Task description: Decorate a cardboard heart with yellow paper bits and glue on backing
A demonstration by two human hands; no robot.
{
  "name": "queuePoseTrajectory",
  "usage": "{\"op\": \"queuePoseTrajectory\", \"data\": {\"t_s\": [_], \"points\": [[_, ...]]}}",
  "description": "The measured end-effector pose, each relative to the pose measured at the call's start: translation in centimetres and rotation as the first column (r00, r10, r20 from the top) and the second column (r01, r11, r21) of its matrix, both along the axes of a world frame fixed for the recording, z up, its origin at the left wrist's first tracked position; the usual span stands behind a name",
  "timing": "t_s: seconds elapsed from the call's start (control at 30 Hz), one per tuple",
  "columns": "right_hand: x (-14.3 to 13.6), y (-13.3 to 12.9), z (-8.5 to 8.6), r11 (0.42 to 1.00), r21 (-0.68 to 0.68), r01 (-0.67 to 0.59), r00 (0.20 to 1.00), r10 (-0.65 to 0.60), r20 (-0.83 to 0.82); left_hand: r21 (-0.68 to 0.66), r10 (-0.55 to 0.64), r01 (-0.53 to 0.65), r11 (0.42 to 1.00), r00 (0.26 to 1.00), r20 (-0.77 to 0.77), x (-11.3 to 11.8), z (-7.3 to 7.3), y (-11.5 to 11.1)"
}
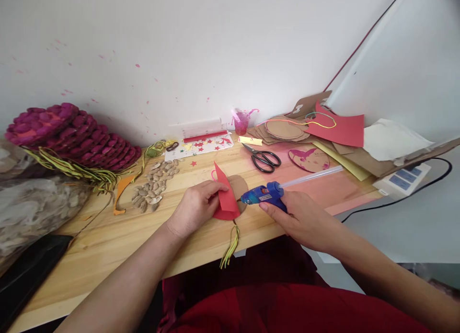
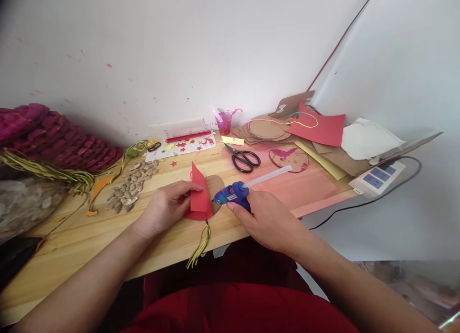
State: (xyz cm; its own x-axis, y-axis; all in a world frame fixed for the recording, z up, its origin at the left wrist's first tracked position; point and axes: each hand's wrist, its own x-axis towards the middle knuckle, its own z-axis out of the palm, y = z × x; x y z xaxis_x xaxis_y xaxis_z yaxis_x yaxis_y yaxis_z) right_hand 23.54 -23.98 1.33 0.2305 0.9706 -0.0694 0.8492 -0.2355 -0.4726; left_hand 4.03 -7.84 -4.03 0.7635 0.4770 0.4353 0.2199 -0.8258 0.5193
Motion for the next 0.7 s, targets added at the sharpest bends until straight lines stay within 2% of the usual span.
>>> {"op": "queuePoseTrajectory", "data": {"t_s": [0.3,0.57,0.7], "points": [[-0.2,-1.5,-0.1,1.0,-0.001,-0.01,0.998,0.01,0.055,0.023,0.006,-0.006,1.0,1.0,-0.005,0.0,-0.2,-0.2],[-0.4,-1.9,0.2,1.0,-0.025,-0.014,0.997,0.016,0.071,0.077,-0.032,0.036,0.996,0.998,-0.062,0.0,-0.3,-0.3],[-0.3,-2.0,0.4,1.0,-0.028,-0.012,0.999,0.013,0.033,0.099,-0.02,0.028,0.995,0.997,-0.074,0.1,-0.4,-0.3]]}}
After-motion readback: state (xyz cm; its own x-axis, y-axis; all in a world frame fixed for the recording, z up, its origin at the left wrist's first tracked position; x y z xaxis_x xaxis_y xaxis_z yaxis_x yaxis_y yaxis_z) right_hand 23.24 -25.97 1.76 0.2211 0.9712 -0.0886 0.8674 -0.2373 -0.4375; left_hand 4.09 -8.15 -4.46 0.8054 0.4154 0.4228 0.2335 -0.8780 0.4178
